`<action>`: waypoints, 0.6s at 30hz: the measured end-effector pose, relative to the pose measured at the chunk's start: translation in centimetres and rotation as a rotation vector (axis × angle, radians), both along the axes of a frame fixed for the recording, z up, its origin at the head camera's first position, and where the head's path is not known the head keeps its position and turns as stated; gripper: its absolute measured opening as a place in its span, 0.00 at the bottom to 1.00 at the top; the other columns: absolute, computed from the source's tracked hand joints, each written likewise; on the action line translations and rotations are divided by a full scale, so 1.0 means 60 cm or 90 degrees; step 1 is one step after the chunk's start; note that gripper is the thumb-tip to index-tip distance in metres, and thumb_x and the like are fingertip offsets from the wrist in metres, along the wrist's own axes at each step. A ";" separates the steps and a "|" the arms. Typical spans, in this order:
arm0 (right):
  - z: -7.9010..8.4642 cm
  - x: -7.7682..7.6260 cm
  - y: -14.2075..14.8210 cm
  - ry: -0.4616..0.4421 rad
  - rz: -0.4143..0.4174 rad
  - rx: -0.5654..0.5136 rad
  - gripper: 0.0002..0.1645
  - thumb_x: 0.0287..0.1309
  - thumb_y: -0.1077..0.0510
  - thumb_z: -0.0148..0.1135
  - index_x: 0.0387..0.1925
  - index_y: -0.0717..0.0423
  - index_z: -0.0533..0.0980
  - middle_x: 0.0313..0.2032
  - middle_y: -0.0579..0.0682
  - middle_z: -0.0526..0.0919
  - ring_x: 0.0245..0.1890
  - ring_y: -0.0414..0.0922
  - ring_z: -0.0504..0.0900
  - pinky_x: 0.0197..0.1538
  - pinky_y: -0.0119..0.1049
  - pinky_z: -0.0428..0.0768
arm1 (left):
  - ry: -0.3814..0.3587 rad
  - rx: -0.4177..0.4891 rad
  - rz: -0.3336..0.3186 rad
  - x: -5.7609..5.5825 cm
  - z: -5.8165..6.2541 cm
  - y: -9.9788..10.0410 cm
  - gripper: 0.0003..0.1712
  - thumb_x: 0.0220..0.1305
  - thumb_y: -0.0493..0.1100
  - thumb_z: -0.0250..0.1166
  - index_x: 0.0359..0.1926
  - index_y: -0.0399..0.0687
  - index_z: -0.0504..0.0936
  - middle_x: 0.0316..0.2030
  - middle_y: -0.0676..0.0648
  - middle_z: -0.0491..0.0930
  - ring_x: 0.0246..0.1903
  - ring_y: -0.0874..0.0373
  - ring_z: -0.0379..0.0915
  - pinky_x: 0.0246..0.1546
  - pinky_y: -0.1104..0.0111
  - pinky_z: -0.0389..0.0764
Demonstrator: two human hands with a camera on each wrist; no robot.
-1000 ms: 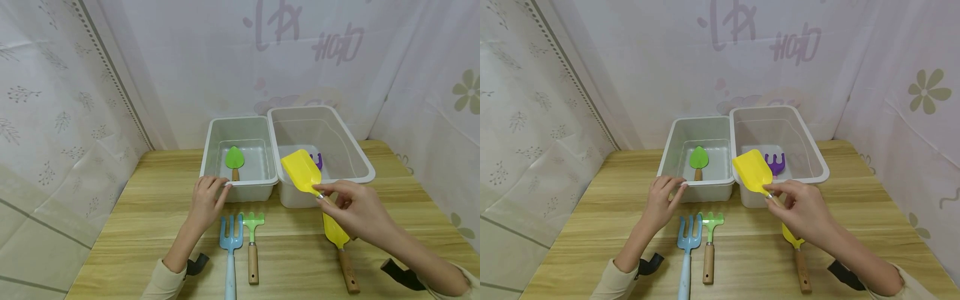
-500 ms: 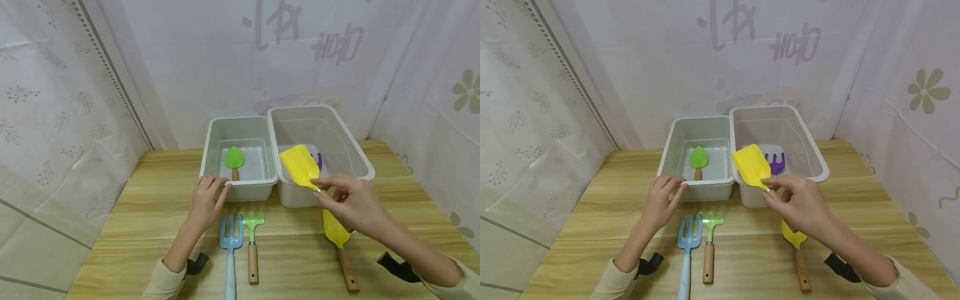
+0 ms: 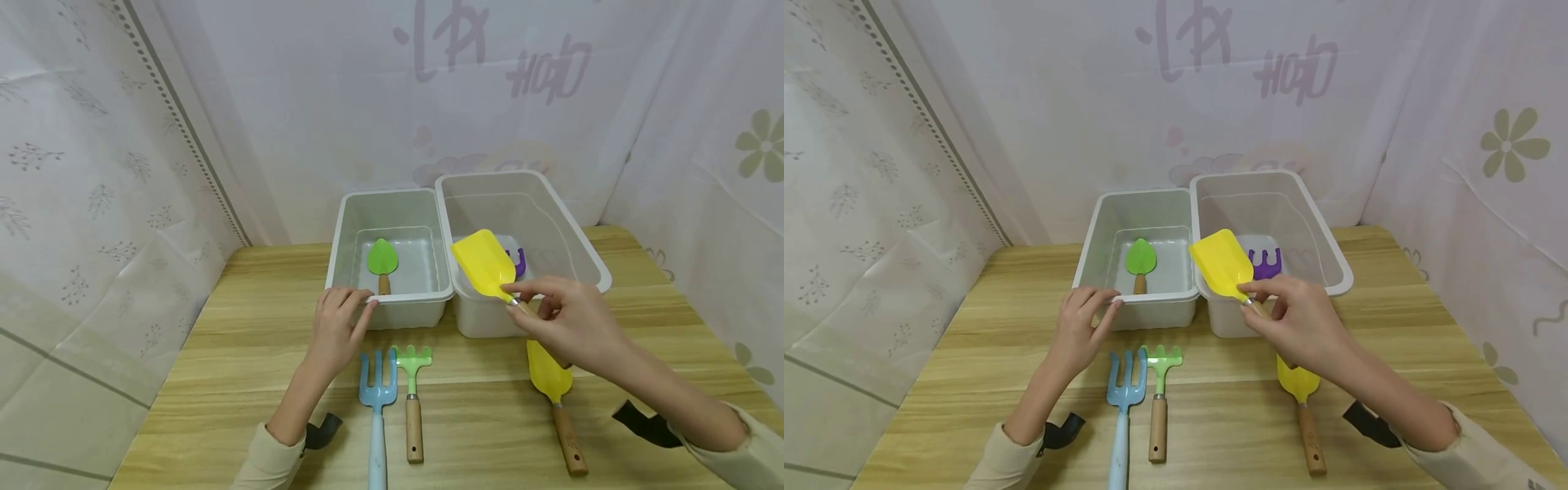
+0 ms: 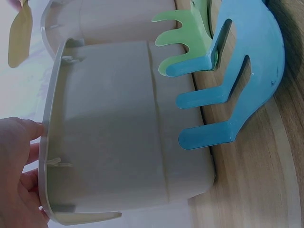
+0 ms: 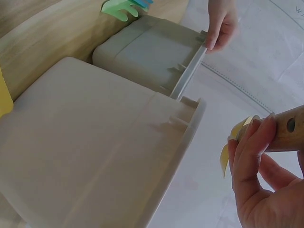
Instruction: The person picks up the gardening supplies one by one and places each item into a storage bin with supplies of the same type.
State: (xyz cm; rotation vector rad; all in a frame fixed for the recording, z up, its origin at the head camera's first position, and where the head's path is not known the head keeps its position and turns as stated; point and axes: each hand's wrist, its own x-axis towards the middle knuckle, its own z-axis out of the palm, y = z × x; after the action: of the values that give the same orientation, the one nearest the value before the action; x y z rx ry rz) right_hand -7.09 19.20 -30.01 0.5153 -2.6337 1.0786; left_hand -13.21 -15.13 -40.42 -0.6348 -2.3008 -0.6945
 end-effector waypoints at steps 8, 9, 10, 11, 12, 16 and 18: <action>0.010 -0.007 -0.003 -0.051 -0.003 0.008 0.17 0.63 0.62 0.73 0.54 0.56 0.87 0.40 0.56 0.89 0.10 0.35 0.66 0.12 0.28 0.65 | 0.000 0.005 -0.004 -0.001 0.000 0.000 0.09 0.69 0.40 0.72 0.45 0.38 0.88 0.37 0.42 0.86 0.43 0.44 0.80 0.58 0.45 0.76; 0.011 -0.008 -0.003 -0.055 -0.002 0.009 0.17 0.64 0.62 0.73 0.54 0.56 0.87 0.41 0.56 0.89 0.10 0.35 0.66 0.12 0.29 0.66 | 0.000 0.005 -0.003 -0.001 -0.001 0.000 0.09 0.69 0.40 0.72 0.45 0.38 0.88 0.38 0.42 0.86 0.43 0.44 0.81 0.58 0.45 0.76; 0.012 -0.008 -0.004 -0.061 0.000 0.010 0.17 0.64 0.62 0.73 0.54 0.56 0.87 0.42 0.56 0.88 0.10 0.36 0.66 0.12 0.29 0.66 | -0.001 0.005 -0.002 -0.001 -0.001 0.000 0.09 0.69 0.40 0.72 0.45 0.38 0.88 0.38 0.42 0.86 0.43 0.44 0.81 0.58 0.45 0.76; 0.013 -0.009 -0.005 -0.066 0.002 0.010 0.17 0.64 0.62 0.73 0.54 0.56 0.87 0.42 0.55 0.88 0.10 0.36 0.67 0.12 0.29 0.67 | -0.002 0.005 -0.002 -0.001 -0.001 0.000 0.09 0.69 0.40 0.72 0.45 0.38 0.88 0.38 0.42 0.86 0.43 0.44 0.81 0.58 0.45 0.77; 0.014 -0.010 -0.005 -0.070 0.005 0.008 0.17 0.64 0.62 0.73 0.54 0.56 0.87 0.42 0.55 0.88 0.10 0.36 0.67 0.13 0.30 0.68 | -0.002 0.005 -0.001 -0.001 0.000 0.000 0.09 0.69 0.40 0.72 0.45 0.38 0.88 0.38 0.42 0.86 0.43 0.44 0.81 0.58 0.45 0.77; 0.018 -0.014 -0.008 -0.085 0.016 0.000 0.17 0.64 0.62 0.73 0.55 0.56 0.87 0.41 0.54 0.87 0.10 0.37 0.66 0.12 0.31 0.70 | -0.001 0.001 0.000 -0.001 0.000 0.000 0.09 0.69 0.40 0.72 0.45 0.38 0.88 0.38 0.42 0.86 0.43 0.44 0.81 0.58 0.45 0.77; 0.019 -0.016 -0.009 -0.092 0.019 -0.002 0.18 0.65 0.61 0.72 0.56 0.56 0.87 0.41 0.54 0.87 0.09 0.37 0.66 0.12 0.32 0.70 | 0.000 0.000 0.000 -0.001 0.000 0.000 0.10 0.69 0.40 0.72 0.45 0.38 0.88 0.38 0.42 0.87 0.43 0.44 0.81 0.58 0.45 0.77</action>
State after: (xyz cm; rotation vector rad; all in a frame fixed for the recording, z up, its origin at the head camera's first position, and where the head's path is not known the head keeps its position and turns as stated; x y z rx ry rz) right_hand -8.02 18.64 -28.87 0.4952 -2.7552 1.1705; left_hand -13.29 -15.13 -40.39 -0.6349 -2.3006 -0.6934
